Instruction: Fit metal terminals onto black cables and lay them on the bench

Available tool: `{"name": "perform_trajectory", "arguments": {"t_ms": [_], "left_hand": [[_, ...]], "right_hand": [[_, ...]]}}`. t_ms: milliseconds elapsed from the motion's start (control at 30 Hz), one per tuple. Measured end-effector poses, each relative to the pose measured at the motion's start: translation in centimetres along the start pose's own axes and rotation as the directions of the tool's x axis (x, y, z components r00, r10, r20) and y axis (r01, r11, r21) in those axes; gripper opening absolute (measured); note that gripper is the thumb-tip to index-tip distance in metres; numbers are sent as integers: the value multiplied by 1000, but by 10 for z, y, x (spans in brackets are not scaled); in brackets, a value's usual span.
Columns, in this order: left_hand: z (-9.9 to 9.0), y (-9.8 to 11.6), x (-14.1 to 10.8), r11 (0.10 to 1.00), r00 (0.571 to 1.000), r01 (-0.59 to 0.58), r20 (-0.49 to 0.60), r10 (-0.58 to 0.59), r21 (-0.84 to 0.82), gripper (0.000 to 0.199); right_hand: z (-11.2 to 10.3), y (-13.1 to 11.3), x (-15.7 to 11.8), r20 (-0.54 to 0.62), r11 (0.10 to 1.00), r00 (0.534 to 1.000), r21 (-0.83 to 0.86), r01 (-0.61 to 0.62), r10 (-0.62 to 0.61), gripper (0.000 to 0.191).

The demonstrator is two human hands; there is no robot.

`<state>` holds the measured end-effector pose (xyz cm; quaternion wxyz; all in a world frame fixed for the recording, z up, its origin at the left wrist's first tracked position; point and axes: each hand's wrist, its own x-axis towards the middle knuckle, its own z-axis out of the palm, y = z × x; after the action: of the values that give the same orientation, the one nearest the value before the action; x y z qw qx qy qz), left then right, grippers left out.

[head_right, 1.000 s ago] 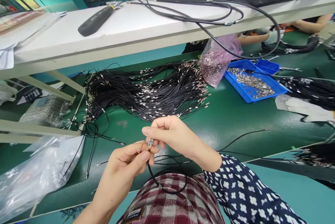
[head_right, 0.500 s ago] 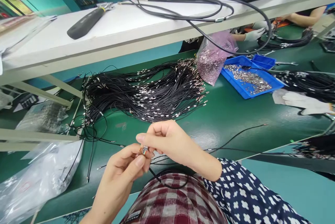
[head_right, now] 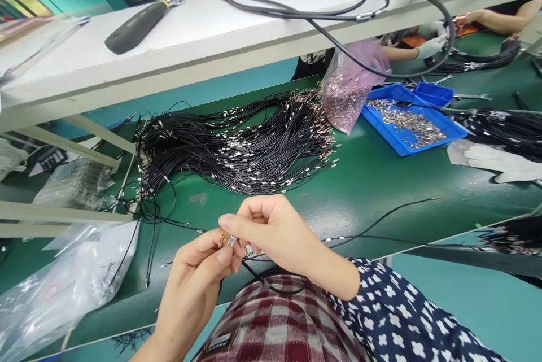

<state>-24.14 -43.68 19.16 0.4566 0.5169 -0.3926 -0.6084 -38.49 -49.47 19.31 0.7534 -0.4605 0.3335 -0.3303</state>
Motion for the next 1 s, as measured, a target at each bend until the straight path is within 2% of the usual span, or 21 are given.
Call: {"name": "perform_trajectory", "arguments": {"t_ms": [133,267,467,567,700,867,1000], "left_hand": [[-2,-1,0,1000,999,16,37,-16,0,19],[-6,-3,-2,998,995,56,81,-55,-14,18],[-12,-7,-2,988,992,122,36,-119,-97,18],[-14,-10,0,988,993,120,20,-119,-101,18],[-15,-14,3,992,994,102,52,-98,-80,19],[-18,-15,3,999,994,38,105,-41,30,19],[-20,-13,3,998,991,12,134,-20,60,18]], "right_hand": [[-2,1,1,-7,1000,1000,-11,-7,7,36],[-3,1,1,-20,998,998,-34,61,-62,35],[-6,5,-8,-182,940,949,-276,202,-257,15],[-7,8,-14,-193,898,935,-387,208,-299,9],[-7,9,-13,-158,916,955,-356,183,-252,11],[-6,4,-6,-111,959,982,-259,118,-151,22],[-8,9,-7,-110,992,993,-118,36,-49,27]]}}
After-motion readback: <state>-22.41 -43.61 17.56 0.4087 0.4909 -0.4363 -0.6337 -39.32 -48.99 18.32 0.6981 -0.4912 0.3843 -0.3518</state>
